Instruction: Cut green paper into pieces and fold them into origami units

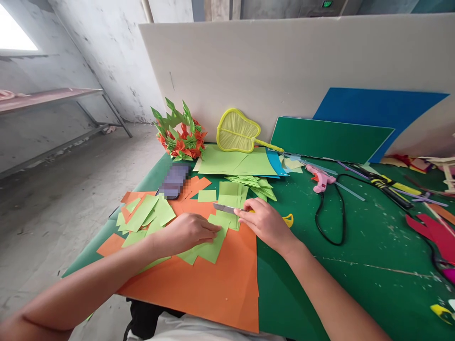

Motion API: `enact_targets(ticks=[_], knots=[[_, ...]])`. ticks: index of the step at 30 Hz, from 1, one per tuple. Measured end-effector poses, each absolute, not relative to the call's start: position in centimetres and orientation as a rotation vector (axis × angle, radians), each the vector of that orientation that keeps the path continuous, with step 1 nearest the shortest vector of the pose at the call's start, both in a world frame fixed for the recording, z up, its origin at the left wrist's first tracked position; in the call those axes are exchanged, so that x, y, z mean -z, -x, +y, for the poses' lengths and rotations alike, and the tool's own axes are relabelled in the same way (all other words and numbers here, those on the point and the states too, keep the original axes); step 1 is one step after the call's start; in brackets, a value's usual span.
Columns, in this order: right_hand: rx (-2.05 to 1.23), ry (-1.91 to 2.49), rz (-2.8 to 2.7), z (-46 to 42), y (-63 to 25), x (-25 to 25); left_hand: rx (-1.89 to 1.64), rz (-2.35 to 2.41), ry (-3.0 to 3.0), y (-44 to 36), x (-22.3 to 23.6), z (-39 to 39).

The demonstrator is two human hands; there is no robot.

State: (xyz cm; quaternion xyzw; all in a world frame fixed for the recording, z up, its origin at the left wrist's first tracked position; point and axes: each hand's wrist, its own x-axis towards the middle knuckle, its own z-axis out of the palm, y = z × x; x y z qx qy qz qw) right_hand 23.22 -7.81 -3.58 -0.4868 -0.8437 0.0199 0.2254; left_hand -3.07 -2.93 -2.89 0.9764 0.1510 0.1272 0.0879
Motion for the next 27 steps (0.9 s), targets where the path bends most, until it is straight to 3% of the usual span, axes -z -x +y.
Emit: enact_targets(ticks=[15, 19, 27], knots=[[-0.047, 1.817, -2.144, -8.0, -27.1, 4.5, -0.390, 0.626, -2.677, 2.4, 3.7, -1.7], [0.040, 1.613, -2.187, -8.3, -26.0, 3.8, -0.364, 0.612, -2.625, 2.5, 3.5, -1.7], [-0.290, 0.931, -2.480, -9.4, -22.0, 3.5, -0.428, 0.662, -2.515, 2.6, 3.5, -1.4]])
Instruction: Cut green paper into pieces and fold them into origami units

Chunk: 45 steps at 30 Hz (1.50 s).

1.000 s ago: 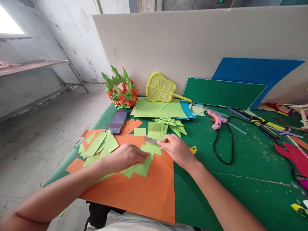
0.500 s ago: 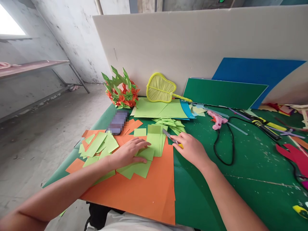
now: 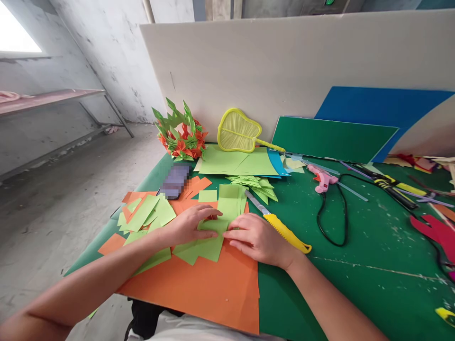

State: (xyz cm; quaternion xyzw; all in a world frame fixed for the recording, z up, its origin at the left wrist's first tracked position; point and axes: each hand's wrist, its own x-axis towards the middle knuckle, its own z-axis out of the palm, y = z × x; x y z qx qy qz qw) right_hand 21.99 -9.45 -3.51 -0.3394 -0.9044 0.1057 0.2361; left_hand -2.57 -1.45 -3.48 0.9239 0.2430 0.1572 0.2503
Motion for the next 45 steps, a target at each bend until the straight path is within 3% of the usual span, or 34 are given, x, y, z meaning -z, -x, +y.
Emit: enact_targets(ticks=[10, 20, 27, 45], knots=[[-0.276, 0.965, -2.686, -9.9, -21.0, 4.1, -0.462, 0.667, -2.581, 2.5, 3.6, -1.4], [-0.145, 1.014, -2.717, -10.2, -19.6, 5.1, -0.810, 1.049, -2.686, 2.7, 3.6, 0.3], [-0.001, 1.243, -2.557, -9.3, -20.1, 5.2, -0.828, 1.123, -2.586, 2.7, 3.7, 0.8], [-0.110, 1.341, -2.442, -8.9, -21.3, 4.9, -0.771, 0.970, -2.680, 2.6, 5.0, 2.0]])
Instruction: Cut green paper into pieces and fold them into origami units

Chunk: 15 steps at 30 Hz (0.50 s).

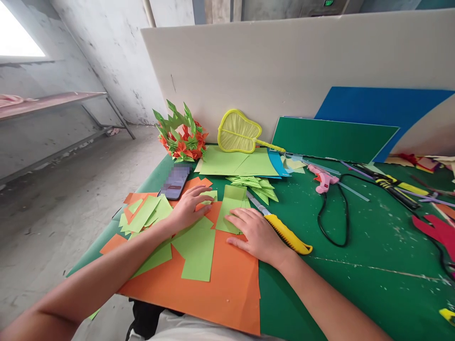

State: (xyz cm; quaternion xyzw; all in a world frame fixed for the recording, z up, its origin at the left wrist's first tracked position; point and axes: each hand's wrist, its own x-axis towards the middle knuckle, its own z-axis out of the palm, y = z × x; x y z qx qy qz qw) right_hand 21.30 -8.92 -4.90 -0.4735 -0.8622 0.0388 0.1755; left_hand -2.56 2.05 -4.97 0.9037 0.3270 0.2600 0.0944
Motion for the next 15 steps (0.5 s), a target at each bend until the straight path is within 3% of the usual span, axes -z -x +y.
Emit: enact_targets(ticks=[15], knots=[[-0.085, 1.159, -2.381, -9.1, -22.2, 4.1, -0.384, 0.451, -2.788, 2.4, 3.5, -1.1]])
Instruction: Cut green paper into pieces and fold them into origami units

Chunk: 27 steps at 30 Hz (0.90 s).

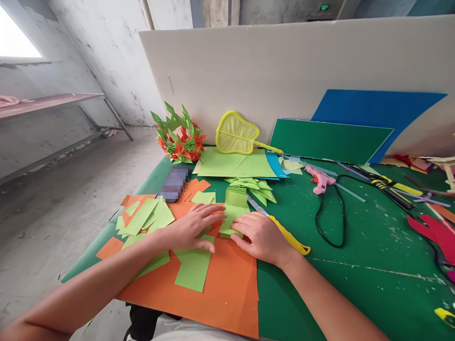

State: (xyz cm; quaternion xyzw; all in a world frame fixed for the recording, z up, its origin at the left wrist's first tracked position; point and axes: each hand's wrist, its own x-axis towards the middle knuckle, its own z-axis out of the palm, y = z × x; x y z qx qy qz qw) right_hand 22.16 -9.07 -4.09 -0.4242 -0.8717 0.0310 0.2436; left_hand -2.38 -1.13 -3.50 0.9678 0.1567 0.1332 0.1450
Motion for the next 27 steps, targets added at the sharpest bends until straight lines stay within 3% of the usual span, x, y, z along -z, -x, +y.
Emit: enact_targets(ticks=[9, 16, 27], knots=[[-0.030, 1.062, -2.372, -9.4, -23.0, 3.8, -0.355, 0.450, -2.851, 3.0, 3.4, -0.7], [0.190, 1.458, -2.130, -8.0, -23.7, 4.8, -0.248, 0.459, -2.863, 3.3, 2.8, -0.8], [0.101, 1.467, -2.051, -7.8, -23.9, 5.6, -0.289, 0.371, -2.847, 2.4, 2.7, -1.5]])
